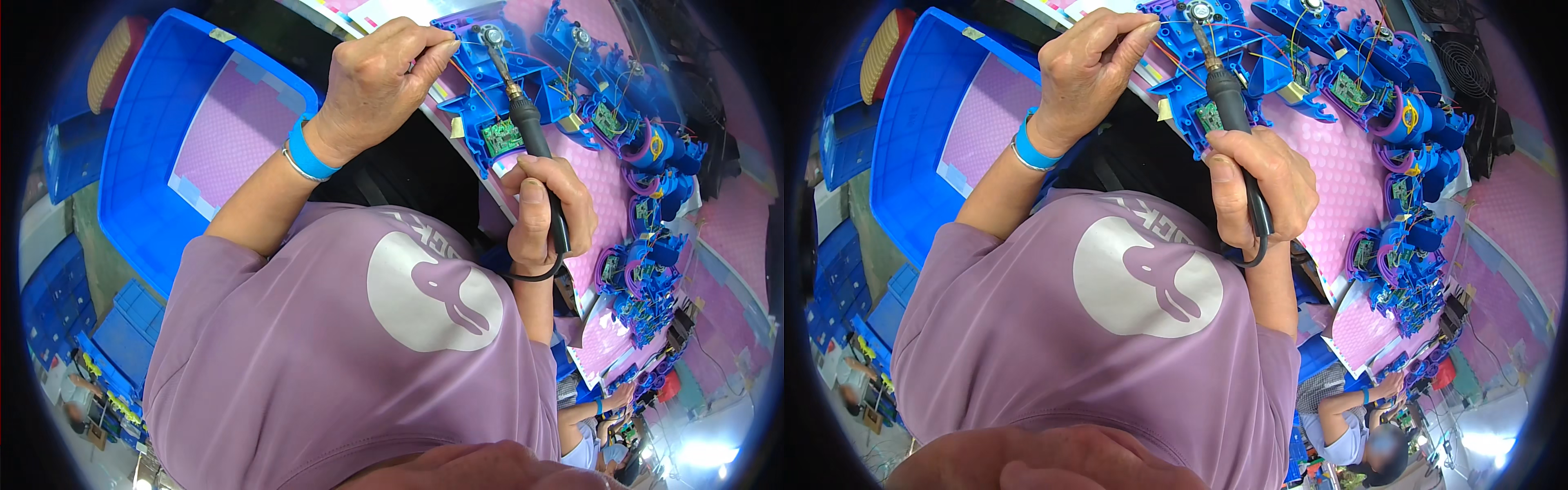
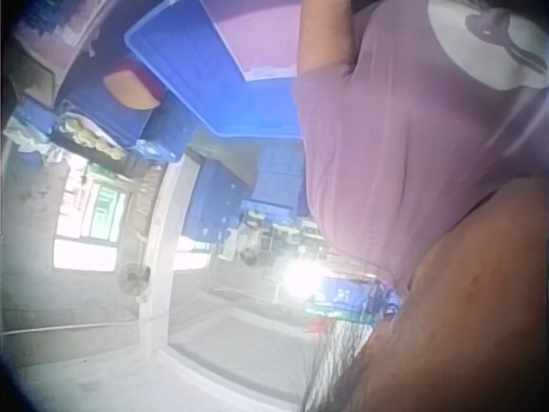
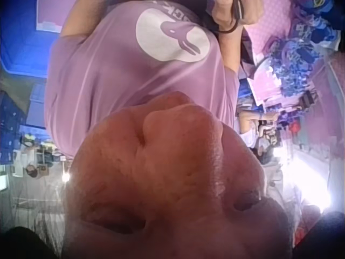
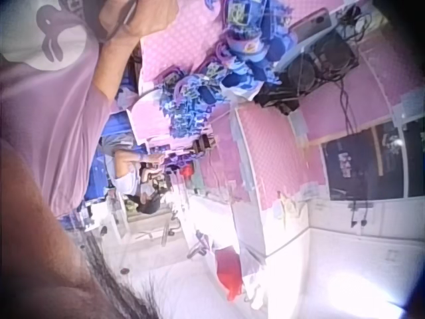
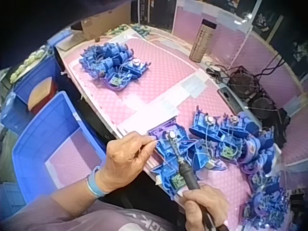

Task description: Soldering electronic components onto small blue toy frames at a workbench in a factory setting.

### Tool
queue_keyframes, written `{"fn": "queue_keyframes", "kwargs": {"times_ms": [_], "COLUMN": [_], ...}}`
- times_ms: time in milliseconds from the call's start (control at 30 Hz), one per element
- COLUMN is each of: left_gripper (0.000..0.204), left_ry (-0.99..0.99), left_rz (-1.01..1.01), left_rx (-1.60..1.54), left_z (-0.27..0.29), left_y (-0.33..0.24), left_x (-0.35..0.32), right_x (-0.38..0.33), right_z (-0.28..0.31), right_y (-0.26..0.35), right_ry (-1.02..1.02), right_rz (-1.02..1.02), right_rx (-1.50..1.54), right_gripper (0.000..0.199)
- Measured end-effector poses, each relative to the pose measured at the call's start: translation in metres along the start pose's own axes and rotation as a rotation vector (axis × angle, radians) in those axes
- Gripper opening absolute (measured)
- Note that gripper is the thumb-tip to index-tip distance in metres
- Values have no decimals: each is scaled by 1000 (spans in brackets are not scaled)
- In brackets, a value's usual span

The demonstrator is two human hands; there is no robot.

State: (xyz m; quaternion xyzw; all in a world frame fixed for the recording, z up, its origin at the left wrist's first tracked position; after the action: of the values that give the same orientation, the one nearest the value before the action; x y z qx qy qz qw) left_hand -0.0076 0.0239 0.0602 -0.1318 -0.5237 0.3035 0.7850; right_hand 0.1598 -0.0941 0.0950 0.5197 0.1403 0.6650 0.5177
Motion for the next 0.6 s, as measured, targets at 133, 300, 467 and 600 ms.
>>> {"fn": "queue_keyframes", "kwargs": {"times_ms": [133, 300, 467, 600], "left_gripper": [13, 10, 10, 10], "left_ry": [21, -364, -370, -377], "left_rz": [4, -318, -326, -328], "left_rx": [14, -247, -234, -223], "left_z": [0, 17, 18, 20], "left_y": [0, 0, 3, 3], "left_x": [0, -3, -5, -6], "right_x": [-2, -4, 0, 6], "right_z": [0, 8, 0, -5], "right_y": [-1, 4, -3, -10], "right_ry": [0, -40, 19, 34], "right_rz": [-1, 21, -28, -120], "right_rx": [6, 74, 77, 117], "right_gripper": [19, 14, 20, 20]}}
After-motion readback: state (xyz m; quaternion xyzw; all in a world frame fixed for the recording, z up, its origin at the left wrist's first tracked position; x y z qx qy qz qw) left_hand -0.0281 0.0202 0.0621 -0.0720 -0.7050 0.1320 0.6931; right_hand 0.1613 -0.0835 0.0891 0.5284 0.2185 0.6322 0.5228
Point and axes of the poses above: each hand's wrist, its own x-axis towards the middle knuckle, its own z-axis out of the back of the hand, y = z × x, the point moved 9 cm from there along x, towards the middle knuckle, and after that the axes turned 3 degrees about -z, right-handed, at the moved point
